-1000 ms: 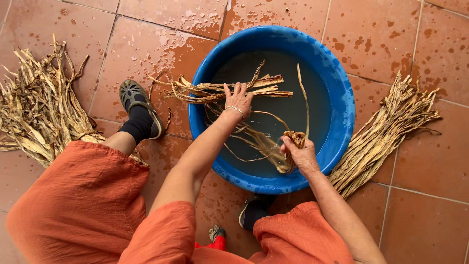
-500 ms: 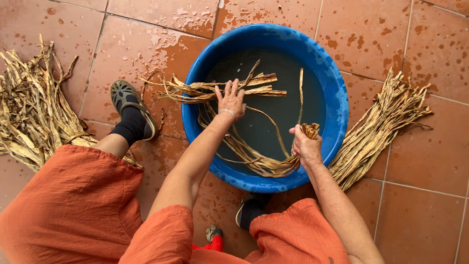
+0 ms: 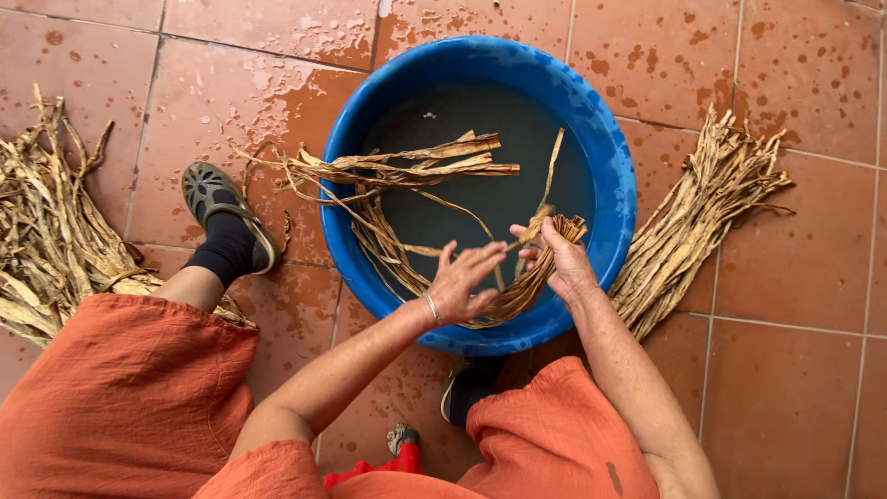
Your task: The person sits on a tiled floor and repeatedly dips bundles of dried plant material into a blue basin of water. They separate strands by hand, submerge them, and place the wet bundles back on the floor. The process continues with multiple bundles until the clip ends.
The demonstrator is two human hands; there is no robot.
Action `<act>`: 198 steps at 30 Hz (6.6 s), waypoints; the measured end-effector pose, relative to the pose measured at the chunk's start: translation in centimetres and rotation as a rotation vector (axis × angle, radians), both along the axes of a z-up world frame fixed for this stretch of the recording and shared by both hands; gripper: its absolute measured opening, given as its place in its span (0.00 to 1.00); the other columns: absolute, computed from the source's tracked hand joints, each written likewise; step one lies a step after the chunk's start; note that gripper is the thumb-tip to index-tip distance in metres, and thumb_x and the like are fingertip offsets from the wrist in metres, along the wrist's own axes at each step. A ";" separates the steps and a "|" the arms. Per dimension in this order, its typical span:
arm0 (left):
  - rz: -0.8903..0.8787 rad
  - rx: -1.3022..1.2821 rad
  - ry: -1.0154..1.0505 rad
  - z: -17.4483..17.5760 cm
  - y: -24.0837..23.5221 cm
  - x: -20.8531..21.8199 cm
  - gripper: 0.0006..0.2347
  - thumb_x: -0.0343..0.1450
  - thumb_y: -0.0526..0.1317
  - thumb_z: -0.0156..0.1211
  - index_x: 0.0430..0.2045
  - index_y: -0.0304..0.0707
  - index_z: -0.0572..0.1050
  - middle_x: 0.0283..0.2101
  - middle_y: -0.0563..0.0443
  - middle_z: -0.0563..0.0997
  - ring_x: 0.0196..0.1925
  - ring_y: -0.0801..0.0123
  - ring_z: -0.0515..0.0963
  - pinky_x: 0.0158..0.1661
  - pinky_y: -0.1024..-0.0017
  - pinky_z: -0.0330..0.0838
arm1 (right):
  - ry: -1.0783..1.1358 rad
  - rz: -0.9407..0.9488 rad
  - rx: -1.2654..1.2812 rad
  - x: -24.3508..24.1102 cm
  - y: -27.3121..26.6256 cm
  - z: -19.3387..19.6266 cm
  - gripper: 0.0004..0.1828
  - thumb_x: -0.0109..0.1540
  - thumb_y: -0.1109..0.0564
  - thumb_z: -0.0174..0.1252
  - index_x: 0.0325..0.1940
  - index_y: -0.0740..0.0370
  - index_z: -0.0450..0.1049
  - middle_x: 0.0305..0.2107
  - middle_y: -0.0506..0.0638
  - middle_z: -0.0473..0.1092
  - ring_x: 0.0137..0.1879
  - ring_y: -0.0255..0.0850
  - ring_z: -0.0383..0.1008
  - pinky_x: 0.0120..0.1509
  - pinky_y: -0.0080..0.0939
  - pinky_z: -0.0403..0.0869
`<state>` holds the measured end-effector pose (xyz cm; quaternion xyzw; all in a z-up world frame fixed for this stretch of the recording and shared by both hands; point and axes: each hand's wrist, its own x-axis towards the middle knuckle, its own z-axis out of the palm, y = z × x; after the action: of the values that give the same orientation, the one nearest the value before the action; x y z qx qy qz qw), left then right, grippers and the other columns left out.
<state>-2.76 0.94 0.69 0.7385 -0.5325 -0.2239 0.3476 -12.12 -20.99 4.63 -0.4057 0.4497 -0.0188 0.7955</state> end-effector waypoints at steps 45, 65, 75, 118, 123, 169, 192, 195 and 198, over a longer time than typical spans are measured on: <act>0.011 -0.222 0.280 1.3 -4.5 -4.8 0.08 0.76 0.39 0.47 0.28 0.35 0.69 0.27 0.37 0.77 0.33 0.43 0.78 0.38 0.51 0.72 | 0.022 -0.562 -0.478 -4.1 -10.0 4.2 0.09 0.71 0.56 0.50 0.38 0.59 0.68 0.34 0.51 0.75 0.39 0.43 0.82 0.42 0.48 0.85; -0.028 0.346 -0.284 -5.6 6.8 4.8 0.05 0.69 0.42 0.57 0.34 0.48 0.77 0.36 0.51 0.81 0.47 0.55 0.76 0.42 0.46 0.65 | -0.179 -1.001 -0.739 -15.9 -20.8 2.8 0.20 0.74 0.42 0.55 0.38 0.58 0.66 0.19 0.43 0.59 0.21 0.33 0.58 0.28 0.43 0.69; 0.335 0.180 -0.839 -9.1 0.2 13.0 0.15 0.59 0.38 0.61 0.39 0.36 0.78 0.45 0.44 0.79 0.53 0.55 0.73 0.53 0.44 0.63 | -0.024 -0.072 -0.735 -1.6 -1.1 1.7 0.09 0.61 0.60 0.67 0.44 0.59 0.77 0.28 0.43 0.73 0.27 0.29 0.69 0.29 0.31 0.72; 0.332 -0.146 0.554 2.4 -7.5 -1.3 0.12 0.77 0.44 0.52 0.42 0.36 0.79 0.33 0.38 0.85 0.36 0.47 0.86 0.36 0.59 0.77 | -0.152 -0.064 -0.307 -0.6 4.0 3.5 0.14 0.66 0.51 0.61 0.50 0.61 0.80 0.47 0.47 0.79 0.46 0.32 0.77 0.48 0.35 0.78; 0.302 -0.112 0.436 3.2 -8.5 -1.8 0.13 0.77 0.43 0.47 0.43 0.36 0.78 0.30 0.35 0.83 0.33 0.44 0.84 0.36 0.54 0.78 | -0.233 -0.124 -0.328 -0.9 3.4 2.5 0.11 0.68 0.53 0.60 0.46 0.64 0.80 0.44 0.50 0.79 0.50 0.35 0.79 0.58 0.36 0.79; 0.130 0.349 -0.446 -7.6 2.6 7.2 0.06 0.67 0.38 0.61 0.33 0.39 0.77 0.43 0.44 0.79 0.51 0.52 0.76 0.48 0.51 0.70 | -0.124 -0.377 -0.598 -5.3 -5.5 3.2 0.09 0.75 0.52 0.52 0.47 0.58 0.73 0.28 0.47 0.73 0.34 0.36 0.79 0.44 0.41 0.85; 0.507 0.003 0.199 6.8 2.7 9.3 0.08 0.73 0.42 0.61 0.33 0.38 0.83 0.21 0.43 0.80 0.21 0.58 0.79 0.26 0.62 0.71 | 0.009 0.114 -0.322 -2.0 -0.1 2.9 0.13 0.69 0.55 0.56 0.49 0.67 0.77 0.29 0.55 0.77 0.23 0.34 0.71 0.27 0.37 0.74; 0.432 -0.061 0.463 6.7 2.1 5.8 0.08 0.75 0.41 0.58 0.36 0.36 0.81 0.20 0.49 0.79 0.20 0.70 0.76 0.24 0.68 0.71 | -0.080 0.110 -0.062 -1.2 1.4 2.5 0.22 0.68 0.51 0.53 0.61 0.69 0.69 0.43 0.62 0.78 0.27 0.37 0.76 0.31 0.37 0.77; 0.344 -0.056 0.614 5.8 2.1 3.0 0.08 0.77 0.41 0.55 0.37 0.37 0.79 0.19 0.52 0.78 0.21 0.74 0.76 0.25 0.71 0.72 | -0.081 0.000 0.028 -1.0 1.5 2.3 0.27 0.67 0.50 0.51 0.67 0.67 0.63 0.50 0.61 0.77 0.31 0.37 0.79 0.34 0.38 0.79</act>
<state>0.26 2.99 6.48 0.7057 -0.2770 -0.3590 0.5444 -13.08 -19.46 6.90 -0.3935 0.4173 -0.0293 0.8186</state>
